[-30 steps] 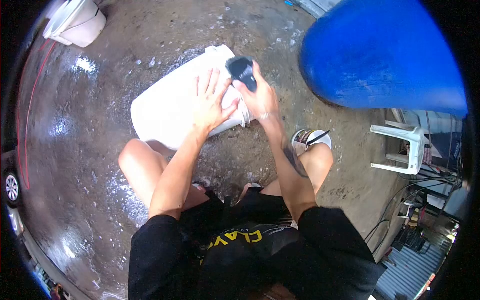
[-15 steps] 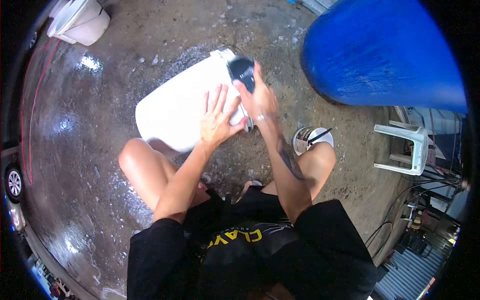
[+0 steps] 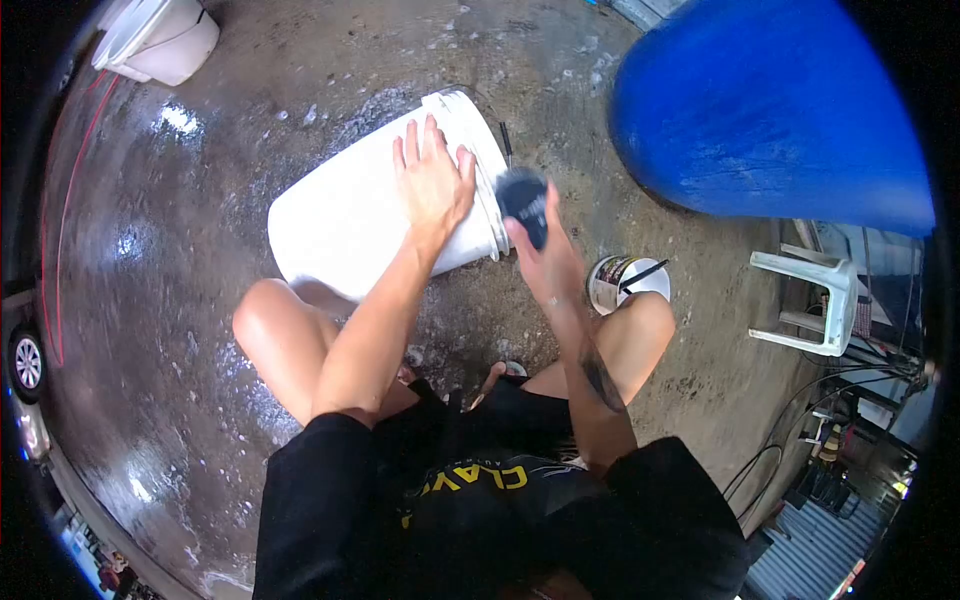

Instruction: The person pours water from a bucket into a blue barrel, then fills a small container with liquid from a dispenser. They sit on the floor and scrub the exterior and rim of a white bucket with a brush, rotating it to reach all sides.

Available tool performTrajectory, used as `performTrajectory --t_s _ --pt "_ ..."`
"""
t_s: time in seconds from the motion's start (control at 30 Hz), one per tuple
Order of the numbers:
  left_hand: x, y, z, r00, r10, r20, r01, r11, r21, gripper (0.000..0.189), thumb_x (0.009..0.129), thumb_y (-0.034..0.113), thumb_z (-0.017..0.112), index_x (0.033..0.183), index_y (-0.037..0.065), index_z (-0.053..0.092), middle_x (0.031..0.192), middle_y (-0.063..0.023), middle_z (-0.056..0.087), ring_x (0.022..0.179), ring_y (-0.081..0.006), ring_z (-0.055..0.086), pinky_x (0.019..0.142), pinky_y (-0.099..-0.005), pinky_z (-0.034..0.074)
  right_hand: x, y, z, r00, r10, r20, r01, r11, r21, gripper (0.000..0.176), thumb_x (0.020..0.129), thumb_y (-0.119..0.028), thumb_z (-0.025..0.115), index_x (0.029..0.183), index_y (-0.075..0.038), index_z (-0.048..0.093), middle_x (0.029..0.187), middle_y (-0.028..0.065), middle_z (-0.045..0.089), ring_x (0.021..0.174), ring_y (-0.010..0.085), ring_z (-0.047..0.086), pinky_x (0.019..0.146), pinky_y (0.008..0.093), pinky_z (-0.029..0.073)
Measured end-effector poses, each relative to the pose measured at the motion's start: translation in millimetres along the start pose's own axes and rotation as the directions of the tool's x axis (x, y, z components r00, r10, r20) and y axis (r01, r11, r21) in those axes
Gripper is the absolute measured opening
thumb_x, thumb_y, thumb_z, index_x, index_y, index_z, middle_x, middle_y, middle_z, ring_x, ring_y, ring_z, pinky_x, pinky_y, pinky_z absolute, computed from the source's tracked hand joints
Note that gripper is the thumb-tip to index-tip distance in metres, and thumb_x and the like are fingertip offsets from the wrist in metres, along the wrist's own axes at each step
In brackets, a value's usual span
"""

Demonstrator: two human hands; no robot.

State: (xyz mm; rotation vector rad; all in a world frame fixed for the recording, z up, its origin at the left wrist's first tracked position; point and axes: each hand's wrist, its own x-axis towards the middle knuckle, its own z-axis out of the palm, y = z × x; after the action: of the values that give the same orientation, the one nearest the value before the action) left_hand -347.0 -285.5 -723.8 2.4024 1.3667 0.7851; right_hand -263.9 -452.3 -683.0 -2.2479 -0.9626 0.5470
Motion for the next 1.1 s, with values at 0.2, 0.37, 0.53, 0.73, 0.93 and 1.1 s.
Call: performTrajectory --t_s 0.2,0.37,0.53,0.73,0.93,1.1 --pt "-28 10 -5 0.997 0.076 0.007 -0.076 0.996 -0.036 0.058 0.091 0.021 0.05 0.136 -0.012 0.036 0.141 -0.0246 0.044 0.139 -0.0326 0.034 0.117 -0.0479 0.018 82 -67 7 0.997 0.01 0.074 0.004 0.981 -0.195 0.081 0.087 -0.048 0.059 0.152 -0.019 0.02 0.092 0.0298 0.066 0.091 0.0471 0.064 0.083 0.0514 0.049" --pt "-42 12 -3 0.995 0.099 -0.021 -0.1 0.994 -0.053 0.058 0.091 0.02 0.05 0.137 -0.013 0.035 0.143 -0.025 0.041 0.139 -0.0336 0.033 0.117 -0.0483 0.018 -19 16 -9 0.995 -0.05 0.088 0.051 0.999 -0.004 0.081 0.088 -0.052 0.057 0.152 -0.021 0.019 0.096 0.0322 0.065 0.093 0.05 0.063 0.084 0.0523 0.049" --pt "-65 17 -3 0.974 0.216 -0.062 -0.22 0.972 -0.081 0.032 0.086 0.017 0.053 0.093 -0.014 0.055 0.144 -0.0318 0.035 0.138 -0.0422 0.031 0.114 -0.053 0.023 6 -21 -14 0.994 0.027 0.108 -0.01 0.989 -0.148 0.079 0.089 -0.048 0.059 0.152 -0.02 0.019 0.094 0.0297 0.066 0.09 0.0471 0.065 0.081 0.0502 0.051" --pt "-77 21 -9 0.976 0.219 -0.014 -0.219 0.97 -0.11 0.029 0.079 0.013 0.056 0.093 -0.012 0.052 0.145 -0.0335 0.034 0.139 -0.0437 0.029 0.115 -0.0527 0.021 48 -53 -5 0.992 0.002 0.127 0.032 0.964 -0.264 0.077 0.09 -0.046 0.057 0.151 -0.017 0.02 0.087 0.0261 0.068 0.088 0.0473 0.065 0.081 0.0526 0.051" --pt "-87 22 -5 0.97 0.241 -0.041 -0.245 0.956 -0.161 0.03 0.079 0.013 0.059 0.092 -0.013 0.052 0.143 -0.0369 0.033 0.137 -0.0476 0.031 0.113 -0.057 0.024 -27 4 -22 0.987 -0.013 0.161 0.023 0.998 -0.059 0.081 0.089 -0.051 0.057 0.152 -0.018 0.018 0.089 0.0258 0.069 0.089 0.0463 0.066 0.08 0.056 0.049" --pt "-104 25 -11 0.957 0.289 -0.035 -0.29 0.935 -0.202 0.034 0.075 0.015 0.063 0.088 -0.014 0.05 0.142 -0.0398 0.031 0.135 -0.0512 0.031 0.112 -0.058 0.026 99 -82 2 0.968 0.102 0.227 -0.014 0.933 -0.358 0.072 0.091 -0.042 0.057 0.148 -0.011 0.027 0.109 0.0263 0.066 0.108 0.0424 0.062 0.092 0.0485 0.048"
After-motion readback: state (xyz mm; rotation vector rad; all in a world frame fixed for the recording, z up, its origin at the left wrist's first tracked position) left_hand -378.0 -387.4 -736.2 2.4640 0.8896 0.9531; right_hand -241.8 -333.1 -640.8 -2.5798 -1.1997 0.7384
